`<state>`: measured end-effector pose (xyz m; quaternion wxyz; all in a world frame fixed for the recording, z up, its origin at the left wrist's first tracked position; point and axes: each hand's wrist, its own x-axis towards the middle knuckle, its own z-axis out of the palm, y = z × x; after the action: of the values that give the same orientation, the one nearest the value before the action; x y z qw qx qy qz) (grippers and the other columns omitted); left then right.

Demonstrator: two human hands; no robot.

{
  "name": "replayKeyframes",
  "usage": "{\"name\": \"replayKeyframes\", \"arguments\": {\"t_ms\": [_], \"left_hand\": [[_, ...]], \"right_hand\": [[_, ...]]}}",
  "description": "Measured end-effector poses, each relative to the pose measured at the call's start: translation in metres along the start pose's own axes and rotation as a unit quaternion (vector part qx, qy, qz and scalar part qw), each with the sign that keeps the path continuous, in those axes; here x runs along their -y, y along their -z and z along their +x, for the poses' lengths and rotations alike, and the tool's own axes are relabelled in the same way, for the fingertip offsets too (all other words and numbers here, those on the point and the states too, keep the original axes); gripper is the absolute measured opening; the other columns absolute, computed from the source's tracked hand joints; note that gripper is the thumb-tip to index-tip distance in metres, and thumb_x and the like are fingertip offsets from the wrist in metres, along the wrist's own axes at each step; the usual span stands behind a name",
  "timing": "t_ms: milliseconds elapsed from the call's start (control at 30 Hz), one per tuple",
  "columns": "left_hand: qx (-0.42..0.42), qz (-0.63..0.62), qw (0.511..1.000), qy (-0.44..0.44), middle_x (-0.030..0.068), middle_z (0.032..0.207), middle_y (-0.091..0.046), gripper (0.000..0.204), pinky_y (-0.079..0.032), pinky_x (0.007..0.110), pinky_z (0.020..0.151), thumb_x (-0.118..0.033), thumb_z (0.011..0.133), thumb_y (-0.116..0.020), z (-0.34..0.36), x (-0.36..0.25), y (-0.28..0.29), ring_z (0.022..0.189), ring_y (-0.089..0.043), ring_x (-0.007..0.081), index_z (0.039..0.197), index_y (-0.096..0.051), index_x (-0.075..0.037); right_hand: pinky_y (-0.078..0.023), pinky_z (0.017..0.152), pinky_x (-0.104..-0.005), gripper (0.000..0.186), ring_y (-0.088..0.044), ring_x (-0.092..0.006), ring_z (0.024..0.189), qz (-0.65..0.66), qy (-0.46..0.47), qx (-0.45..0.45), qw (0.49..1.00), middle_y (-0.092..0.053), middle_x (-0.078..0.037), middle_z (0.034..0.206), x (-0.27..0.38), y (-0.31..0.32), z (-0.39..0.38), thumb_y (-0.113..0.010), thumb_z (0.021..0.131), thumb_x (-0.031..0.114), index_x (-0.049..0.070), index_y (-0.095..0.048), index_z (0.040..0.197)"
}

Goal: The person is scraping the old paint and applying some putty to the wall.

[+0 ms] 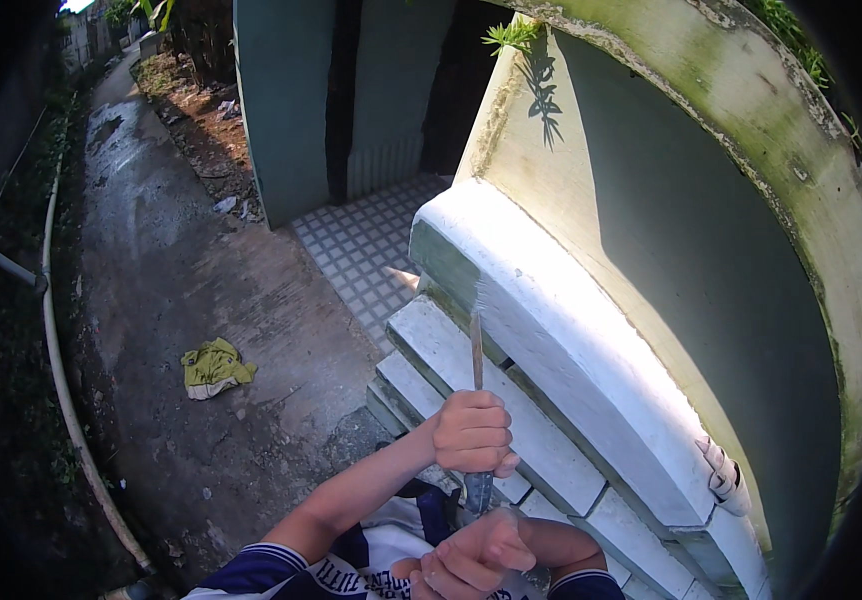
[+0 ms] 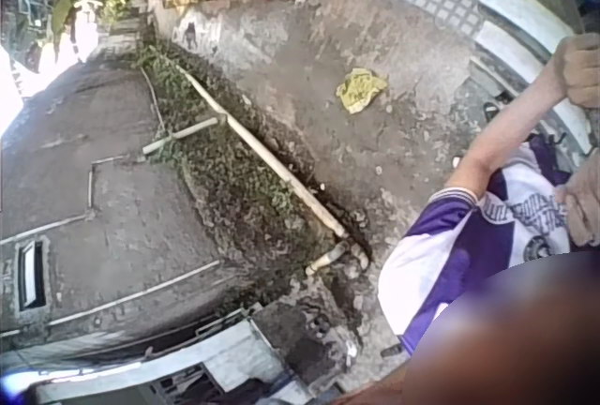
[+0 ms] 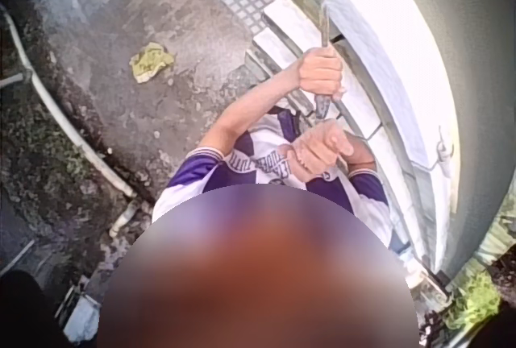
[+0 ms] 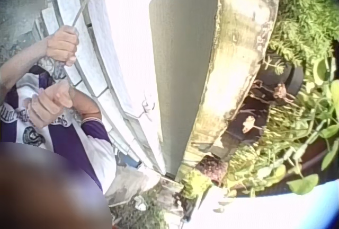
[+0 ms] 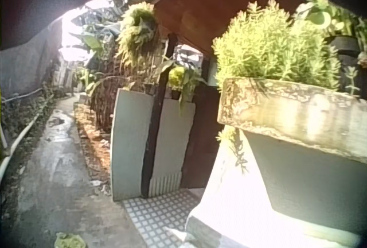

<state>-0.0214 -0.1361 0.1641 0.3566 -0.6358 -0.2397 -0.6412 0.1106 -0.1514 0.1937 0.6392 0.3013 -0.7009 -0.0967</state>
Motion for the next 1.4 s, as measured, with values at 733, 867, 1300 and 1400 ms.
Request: {"name": "replayKeyframes", "arguments": {"t_ms": [733,867,1300,1400], "left_hand": [[0.02,0.022,1.0,-0.009,0.0027,0.059,-0.048,0.027,-0.045,0.03,0.054,0.001,0.077,-0.064,-0.006,0.003,0.002,0.053,-0.052,0.0192,0.06,-0.045,-0.007],[0.025,0.015,1.0,0.001,0.0031,0.058,-0.047,0.027,-0.045,0.031,0.054,0.002,0.075,-0.064,-0.002,0.009,-0.007,0.052,-0.052,0.0195,0.059,-0.044,-0.007],[0.043,0.027,0.995,0.082,0.0026,0.058,-0.049,0.025,-0.047,0.032,0.055,0.006,0.075,-0.062,-0.038,-0.008,0.016,0.053,-0.053,0.0199,0.06,-0.046,-0.006],[0.059,0.038,0.992,0.101,0.0033,0.062,-0.053,0.022,-0.047,0.032,0.056,0.005,0.074,-0.065,-0.028,-0.019,0.023,0.056,-0.056,0.0202,0.063,-0.05,-0.006]], "right_hand": [[-0.028,0.073,-0.0399,0.022,-0.048,-0.0093,0.071,-0.006,0.013,0.037,0.999,-0.046,0.008,0.075,-0.006,0.014,-0.005,-0.074,0.085,0.026,0.024,-0.051,0.085],[-0.028,0.064,-0.0379,0.035,-0.043,-0.0105,0.064,-0.001,0.131,0.249,0.96,-0.039,0.007,0.067,-0.048,0.01,0.018,-0.071,0.088,0.016,0.021,-0.038,0.076],[-0.037,0.062,-0.0287,0.047,-0.049,-0.0162,0.066,0.104,-0.234,0.137,0.957,-0.051,-0.001,0.083,-0.009,0.019,-0.035,-0.083,0.074,0.052,0.02,-0.051,0.086],[-0.045,0.066,-0.0286,0.057,-0.052,-0.0185,0.074,0.118,-0.297,0.033,0.947,-0.051,-0.007,0.1,-0.002,0.002,-0.06,-0.086,0.072,0.049,0.019,-0.05,0.104]]}}
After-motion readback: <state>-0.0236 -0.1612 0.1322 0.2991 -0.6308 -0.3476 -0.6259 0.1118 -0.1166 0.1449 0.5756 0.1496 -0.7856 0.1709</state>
